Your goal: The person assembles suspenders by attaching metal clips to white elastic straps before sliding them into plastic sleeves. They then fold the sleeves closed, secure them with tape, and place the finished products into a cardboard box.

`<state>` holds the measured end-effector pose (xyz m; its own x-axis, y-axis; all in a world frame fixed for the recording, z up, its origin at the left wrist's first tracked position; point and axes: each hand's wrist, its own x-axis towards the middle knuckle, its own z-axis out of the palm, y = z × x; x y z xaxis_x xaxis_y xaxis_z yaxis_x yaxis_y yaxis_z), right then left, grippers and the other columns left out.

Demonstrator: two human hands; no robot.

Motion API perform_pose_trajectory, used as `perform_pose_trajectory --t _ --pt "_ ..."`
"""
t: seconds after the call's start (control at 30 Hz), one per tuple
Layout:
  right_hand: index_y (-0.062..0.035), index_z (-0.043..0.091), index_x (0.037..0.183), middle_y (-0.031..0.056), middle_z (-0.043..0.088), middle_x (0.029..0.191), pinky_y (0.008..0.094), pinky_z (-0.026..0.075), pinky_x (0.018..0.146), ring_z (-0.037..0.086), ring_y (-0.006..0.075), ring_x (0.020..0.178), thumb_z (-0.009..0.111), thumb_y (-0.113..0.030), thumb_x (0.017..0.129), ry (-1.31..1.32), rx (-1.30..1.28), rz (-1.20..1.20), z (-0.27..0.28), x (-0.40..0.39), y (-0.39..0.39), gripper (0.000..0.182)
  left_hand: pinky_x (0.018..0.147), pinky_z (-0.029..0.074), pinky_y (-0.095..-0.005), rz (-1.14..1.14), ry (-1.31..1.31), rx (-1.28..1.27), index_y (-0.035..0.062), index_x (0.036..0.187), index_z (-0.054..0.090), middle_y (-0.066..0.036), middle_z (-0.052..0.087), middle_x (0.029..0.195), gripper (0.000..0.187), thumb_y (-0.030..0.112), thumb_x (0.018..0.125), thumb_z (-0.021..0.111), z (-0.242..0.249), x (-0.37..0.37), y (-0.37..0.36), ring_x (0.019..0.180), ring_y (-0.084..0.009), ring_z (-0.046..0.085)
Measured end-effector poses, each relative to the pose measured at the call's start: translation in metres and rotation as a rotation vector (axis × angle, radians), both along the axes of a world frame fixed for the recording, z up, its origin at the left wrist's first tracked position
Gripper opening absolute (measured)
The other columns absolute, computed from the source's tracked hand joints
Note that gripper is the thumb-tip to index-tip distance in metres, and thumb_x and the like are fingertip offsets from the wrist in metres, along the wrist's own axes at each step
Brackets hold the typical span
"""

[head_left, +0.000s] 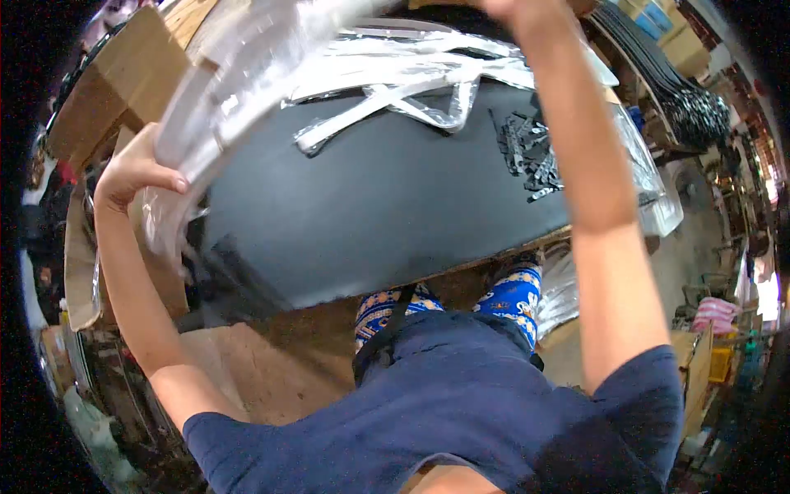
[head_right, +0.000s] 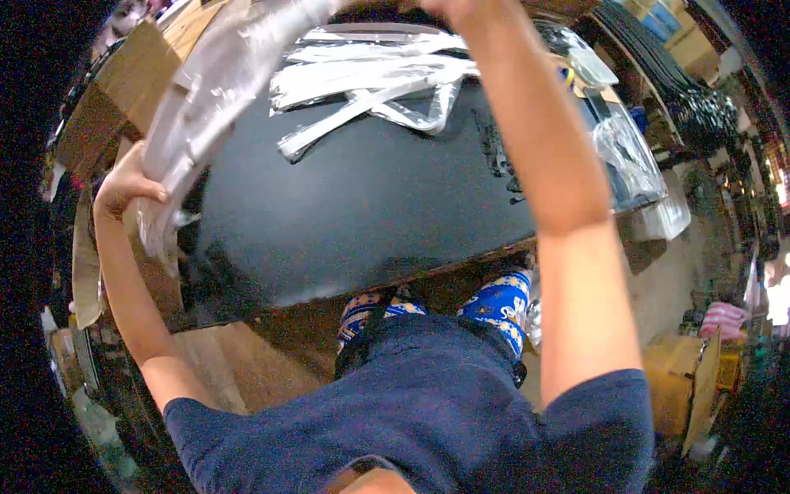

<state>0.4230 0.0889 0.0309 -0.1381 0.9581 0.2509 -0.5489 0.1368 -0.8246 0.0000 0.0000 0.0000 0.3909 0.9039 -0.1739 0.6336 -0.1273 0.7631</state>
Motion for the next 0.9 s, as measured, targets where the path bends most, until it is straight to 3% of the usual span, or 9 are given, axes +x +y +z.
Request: perform_pose_trajectory --t 0.03,0.07,0.2,0.4,0.53,0.6,0.67,0.77,0.9 --pt "-0.0034 0.055 0.117 0.0167 0.063 0.112 0.0456 0.055 0.086 0.063 0.0294 0.104 0.054 -0.029 0.094 0.037 -0.109 -0.067 -0.046 0.022 0.017 0.034 0.081 0.045 -0.0266 -0.066 0.144 -0.061 -0.0028 0.107 0.064 -0.003 0.065 0.092 0.074 0.029 0.046 0.093 -0.005 0.008 0.011 0.089 -0.0112 0.058" --pt "-0.0062 0.051 0.122 0.0117 0.061 0.114 0.0493 0.05 0.093 0.059 0.0311 0.107 0.069 -0.027 0.086 0.152 -0.139 -0.142 -0.116 0.034 0.024 0.045 0.078 0.046 -0.027 -0.133 0.285 -0.12 -0.0029 0.101 0.066 -0.004 0.066 0.087 0.069 0.03 0.046 0.093 -0.017 0.017 0.023 0.085 -0.0119 0.059" --pt "-0.0054 0.055 0.12 0.0076 0.063 0.113 0.0363 0.051 0.091 0.062 0.021 0.104 0.057 -0.022 0.095 0.294 -0.428 -0.257 -0.233 0.033 -0.069 0.03 0.071 0.05 -0.0348 -0.245 0.735 -0.22 -0.0122 0.084 0.066 -0.018 0.069 0.084 0.086 0.057 0.039 0.088 -0.106 0.053 0.045 0.078 -0.0255 0.066" --pt "-0.0058 0.06 0.114 0.0056 0.066 0.108 0.0308 0.054 0.08 0.064 0.0162 0.096 0.061 -0.026 0.093 0.146 -0.602 -0.196 -0.302 0.056 -0.094 0.029 0.074 0.05 -0.0377 -0.243 0.908 -0.34 -0.0137 0.084 0.064 -0.023 0.069 0.088 0.085 0.052 0.037 0.091 -0.183 0.072 0.052 0.086 -0.0285 0.068" --pt "0.0022 0.059 0.117 0.0135 0.061 0.122 0.0372 0.043 0.099 0.057 0.0268 0.112 0.08 -0.033 0.076 -0.879 -0.094 0.107 -0.254 0.081 -0.1 0.058 0.075 0.049 -0.0376 -0.19 0.901 -0.316 -0.0137 0.085 0.064 -0.022 0.069 0.088 0.087 0.052 0.035 0.092 -0.189 0.056 0.055 0.087 -0.0283 0.068" --pt "0.0015 0.059 0.118 0.0182 0.056 0.128 0.0408 0.033 0.109 0.044 0.0356 0.126 0.079 -0.041 0.072 -1.444 0.471 -0.224 -0.263 0.094 -0.104 0.065 0.074 0.049 -0.0368 -0.184 0.865 -0.317 -0.0135 0.086 0.064 -0.021 0.068 0.087 0.089 0.054 0.034 0.092 -0.191 0.05 0.053 0.086 -0.0277 0.067" --pt "-0.0084 0.056 0.127 0.0149 0.052 0.133 0.0498 0.016 0.115 0.029 0.0379 0.137 0.065 -0.046 0.082 -1.769 0.653 -0.38 -0.285 0.115 -0.103 0.06 0.073 0.05 -0.0361 -0.167 0.804 -0.3 -0.0125 0.087 0.065 -0.02 0.068 0.087 0.089 0.054 0.033 0.092 -0.194 0.048 0.054 0.085 -0.0273 0.067" --pt "-0.0146 0.058 0.126 0.0044 0.051 0.136 0.064 0.008 0.111 0.026 0.0359 0.14 0.048 -0.039 0.093 -1.908 0.609 -0.543 -0.311 0.129 -0.106 0.043 0.073 0.05 -0.0359 -0.199 0.841 -0.256 -0.0094 0.088 0.067 -0.018 0.069 0.085 0.084 0.051 0.035 0.092 -0.206 0.031 0.062 0.082 -0.0253 0.067" --pt "-0.0142 0.054 0.132 0.002 0.042 0.146 0.0633 0.003 0.112 0.025 0.0347 0.14 0.046 -0.038 0.094 -1.943 0.546 -0.556 -0.317 0.146 -0.102 0.045 0.074 0.051 -0.0357 -0.192 0.802 -0.311 -0.008 0.088 0.068 -0.019 0.07 0.085 0.081 0.05 0.036 0.092 -0.196 0.048 0.056 0.08 -0.025 0.068"
